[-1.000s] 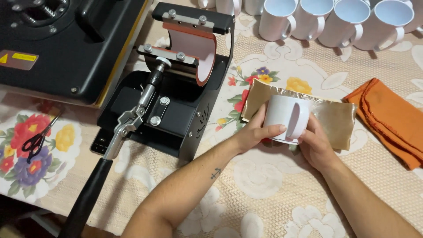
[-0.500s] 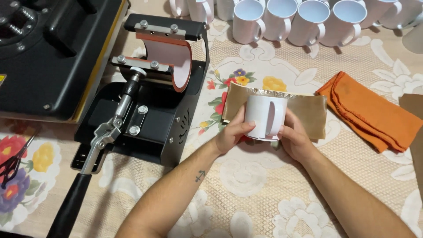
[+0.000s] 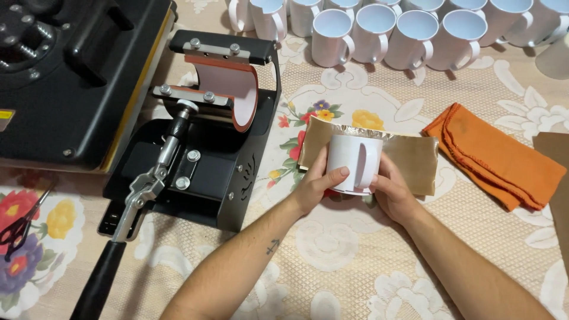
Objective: Preparing a ceramic mug for sublimation printing by wrapping it with a design and placing it in a heat press.
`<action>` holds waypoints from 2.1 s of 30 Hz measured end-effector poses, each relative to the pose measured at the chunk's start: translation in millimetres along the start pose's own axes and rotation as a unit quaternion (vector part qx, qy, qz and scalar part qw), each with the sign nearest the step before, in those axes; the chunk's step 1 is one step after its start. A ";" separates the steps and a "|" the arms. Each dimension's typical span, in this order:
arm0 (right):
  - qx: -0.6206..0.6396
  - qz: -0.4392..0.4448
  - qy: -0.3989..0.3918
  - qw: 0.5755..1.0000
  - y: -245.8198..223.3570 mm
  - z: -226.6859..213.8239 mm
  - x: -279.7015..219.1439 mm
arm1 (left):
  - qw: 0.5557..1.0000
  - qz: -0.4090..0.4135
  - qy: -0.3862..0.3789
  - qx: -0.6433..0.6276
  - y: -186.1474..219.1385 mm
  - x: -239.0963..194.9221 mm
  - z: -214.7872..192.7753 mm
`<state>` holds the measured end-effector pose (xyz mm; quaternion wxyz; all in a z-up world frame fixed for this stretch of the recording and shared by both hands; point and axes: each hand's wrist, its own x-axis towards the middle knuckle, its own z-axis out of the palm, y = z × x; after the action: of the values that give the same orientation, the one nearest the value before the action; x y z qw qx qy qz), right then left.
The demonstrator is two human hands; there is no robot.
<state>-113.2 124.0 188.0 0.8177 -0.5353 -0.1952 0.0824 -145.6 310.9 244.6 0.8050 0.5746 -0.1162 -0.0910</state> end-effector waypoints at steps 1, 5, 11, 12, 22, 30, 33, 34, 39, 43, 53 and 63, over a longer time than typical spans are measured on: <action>-0.013 -0.006 0.001 1.000 -7.1 10.1 -1.0 | 1.000 -0.001 0.001 0.006 3.9 -1.8 1.6; -0.207 -0.098 -0.025 0.973 -30.8 20.8 6.6 | 0.996 0.047 0.057 0.042 6.5 1.4 2.3; -0.359 -0.244 -0.035 0.900 -38.6 38.9 -5.7 | 0.983 0.066 0.126 0.115 18.0 -10.0 3.4; -0.382 -0.248 -0.042 0.889 -37.6 38.7 -5.7 | 0.983 0.062 0.125 0.119 21.1 -11.2 4.0; -0.548 -0.241 0.039 0.800 -43.6 67.1 -6.8 | 0.982 0.032 0.099 0.157 41.6 -16.1 -3.1; -0.562 -0.233 0.096 0.788 -34.3 58.9 -6.8 | 0.956 0.141 0.130 0.224 -5.5 -2.9 -13.8; -0.559 -0.227 0.140 0.785 -37.0 61.2 -4.7 | 0.908 0.191 0.198 0.317 -18.6 3.4 -14.0; -0.530 -0.213 0.160 0.805 -38.5 62.2 -4.7 | 0.874 0.196 0.239 0.376 -22.4 5.5 -13.1; -0.437 -0.175 0.198 0.860 -39.5 48.9 -1.8 | 0.840 0.088 0.234 0.482 -10.4 -1.9 -13.3; -0.348 -0.104 0.201 0.910 -53.0 43.1 -4.2 | 0.815 0.063 0.251 0.519 0.5 -1.3 -10.2; -0.299 -0.053 0.203 0.931 -47.8 -0.7 -17.0 | 0.856 0.055 0.261 0.443 7.1 -3.2 -15.7; -0.353 0.047 0.200 0.913 -80.0 24.1 -5.3 | 0.654 0.231 0.269 0.668 -25.2 22.5 -34.3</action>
<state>-133.7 109.4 267.8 0.5924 -0.8030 -0.0181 -0.0622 -114.4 327.4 211.9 0.1952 0.9114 -0.0533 0.3584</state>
